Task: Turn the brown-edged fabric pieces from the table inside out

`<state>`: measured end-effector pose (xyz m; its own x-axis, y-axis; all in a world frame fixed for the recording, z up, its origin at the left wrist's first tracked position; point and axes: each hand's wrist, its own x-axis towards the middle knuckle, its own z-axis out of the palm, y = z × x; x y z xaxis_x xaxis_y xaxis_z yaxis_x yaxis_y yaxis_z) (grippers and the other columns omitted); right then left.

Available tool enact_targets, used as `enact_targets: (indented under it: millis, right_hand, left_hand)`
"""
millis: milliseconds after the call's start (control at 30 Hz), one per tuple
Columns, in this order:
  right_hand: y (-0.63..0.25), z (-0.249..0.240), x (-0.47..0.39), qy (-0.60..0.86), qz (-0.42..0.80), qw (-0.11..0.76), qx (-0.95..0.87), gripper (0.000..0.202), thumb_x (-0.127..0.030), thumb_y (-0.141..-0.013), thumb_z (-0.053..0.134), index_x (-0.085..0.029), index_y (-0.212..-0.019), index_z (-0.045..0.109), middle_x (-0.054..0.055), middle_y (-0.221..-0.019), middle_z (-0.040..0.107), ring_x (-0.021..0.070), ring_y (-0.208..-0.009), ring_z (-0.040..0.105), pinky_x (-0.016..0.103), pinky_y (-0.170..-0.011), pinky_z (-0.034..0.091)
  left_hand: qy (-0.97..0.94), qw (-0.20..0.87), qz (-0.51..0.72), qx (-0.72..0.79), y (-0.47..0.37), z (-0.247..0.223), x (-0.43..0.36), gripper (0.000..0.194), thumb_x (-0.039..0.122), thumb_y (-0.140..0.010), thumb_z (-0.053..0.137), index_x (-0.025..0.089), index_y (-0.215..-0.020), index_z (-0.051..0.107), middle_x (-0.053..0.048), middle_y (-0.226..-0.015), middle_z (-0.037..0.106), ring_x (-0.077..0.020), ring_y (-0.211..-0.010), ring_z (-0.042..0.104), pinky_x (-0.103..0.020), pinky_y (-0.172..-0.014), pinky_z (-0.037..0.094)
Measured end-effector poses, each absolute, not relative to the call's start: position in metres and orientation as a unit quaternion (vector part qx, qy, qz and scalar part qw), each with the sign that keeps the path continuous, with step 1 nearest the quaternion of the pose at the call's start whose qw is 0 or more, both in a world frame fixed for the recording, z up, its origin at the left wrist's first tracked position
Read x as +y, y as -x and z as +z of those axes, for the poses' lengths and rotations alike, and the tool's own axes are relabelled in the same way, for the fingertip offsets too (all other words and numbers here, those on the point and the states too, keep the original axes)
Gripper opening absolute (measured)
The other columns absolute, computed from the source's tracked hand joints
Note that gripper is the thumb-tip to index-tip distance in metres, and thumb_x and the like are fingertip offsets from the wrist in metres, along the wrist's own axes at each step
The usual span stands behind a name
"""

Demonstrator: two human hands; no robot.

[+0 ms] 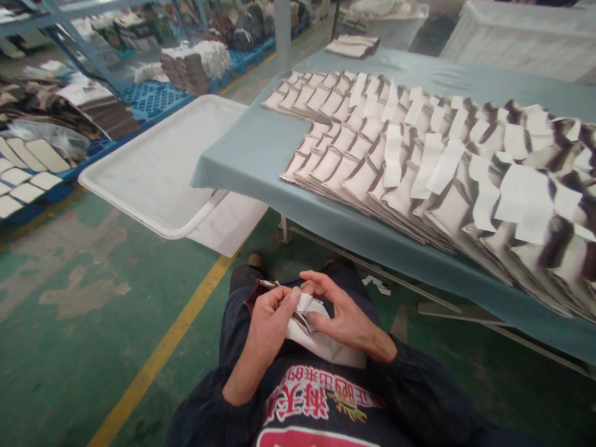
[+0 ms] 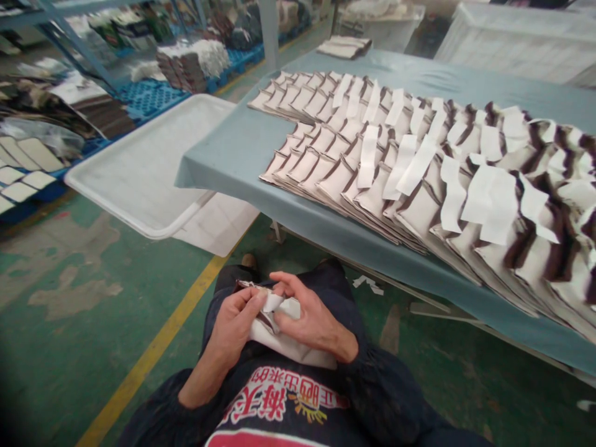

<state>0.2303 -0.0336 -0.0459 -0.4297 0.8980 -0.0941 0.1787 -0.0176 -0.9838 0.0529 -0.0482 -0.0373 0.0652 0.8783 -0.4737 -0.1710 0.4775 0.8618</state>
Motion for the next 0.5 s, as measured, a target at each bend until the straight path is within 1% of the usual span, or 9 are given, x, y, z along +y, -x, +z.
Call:
enact_targets:
  millis: [67,133,200,267,367,500]
  right_hand:
    - [-0.231,-0.047,-0.034,0.458,0.540,0.301,-0.638,0.055,-0.014,-0.078,0.061,-0.023,-0.132,0.053,0.001,-0.099,0.064,0.0183,-0.091,0.063,0.033,-0.085,0.049]
    - [-0.233,-0.049,-0.035,0.478,0.514,0.285,-0.653,0.050,-0.015,-0.079,0.060,-0.022,-0.128,0.056,-0.001,-0.089,0.061,0.0161,-0.079,0.059,0.030,-0.076,0.047]
    - [-0.235,-0.054,-0.037,0.487,0.489,0.270,-0.672,0.048,-0.016,-0.081,0.060,-0.022,-0.128,0.056,-0.003,-0.082,0.058,0.0153,-0.073,0.057,0.029,-0.071,0.044]
    - [-0.237,-0.059,-0.040,0.497,0.458,0.262,-0.689,0.048,-0.015,-0.081,0.060,-0.023,-0.128,0.057,-0.004,-0.078,0.057,0.0153,-0.070,0.056,0.028,-0.069,0.043]
    - [-0.239,-0.066,-0.044,0.520,0.422,0.261,-0.695,0.043,-0.016,-0.085,0.060,-0.023,-0.127,0.060,-0.003,-0.077,0.061,0.0162,-0.067,0.058,0.028,-0.067,0.042]
    - [-0.241,-0.065,-0.049,0.505,0.397,0.262,-0.720,0.020,-0.026,-0.099,0.054,-0.023,-0.114,0.067,0.005,-0.091,0.073,0.0198,-0.078,0.066,0.029,-0.073,0.044]
  left_hand:
    - [-0.315,0.657,0.396,0.558,-0.053,-0.039,-0.048,0.054,0.065,-0.071,0.081,0.013,-0.072,0.066,0.002,-0.059,0.058,-0.0091,-0.051,0.046,-0.020,-0.050,0.037]
    - [-0.307,0.655,0.397,0.565,-0.053,-0.042,-0.048,0.055,0.066,-0.071,0.081,0.013,-0.073,0.067,0.002,-0.059,0.058,-0.0090,-0.051,0.046,-0.020,-0.050,0.036]
    - [-0.300,0.649,0.402,0.572,-0.052,-0.045,-0.048,0.055,0.066,-0.072,0.081,0.013,-0.073,0.068,0.002,-0.058,0.058,-0.0088,-0.050,0.046,-0.020,-0.049,0.036]
    - [-0.293,0.642,0.408,0.580,-0.052,-0.048,-0.047,0.054,0.066,-0.071,0.081,0.013,-0.073,0.068,0.002,-0.057,0.059,-0.0087,-0.049,0.046,-0.020,-0.048,0.035]
    - [-0.282,0.636,0.412,0.588,-0.052,-0.049,-0.047,0.056,0.067,-0.070,0.081,0.013,-0.073,0.068,0.001,-0.058,0.061,-0.0089,-0.049,0.046,-0.019,-0.047,0.036]
    - [-0.278,0.629,0.414,0.596,-0.052,-0.046,-0.045,0.058,0.068,-0.066,0.083,0.013,-0.069,0.067,0.001,-0.057,0.061,-0.0087,-0.049,0.047,-0.019,-0.047,0.037]
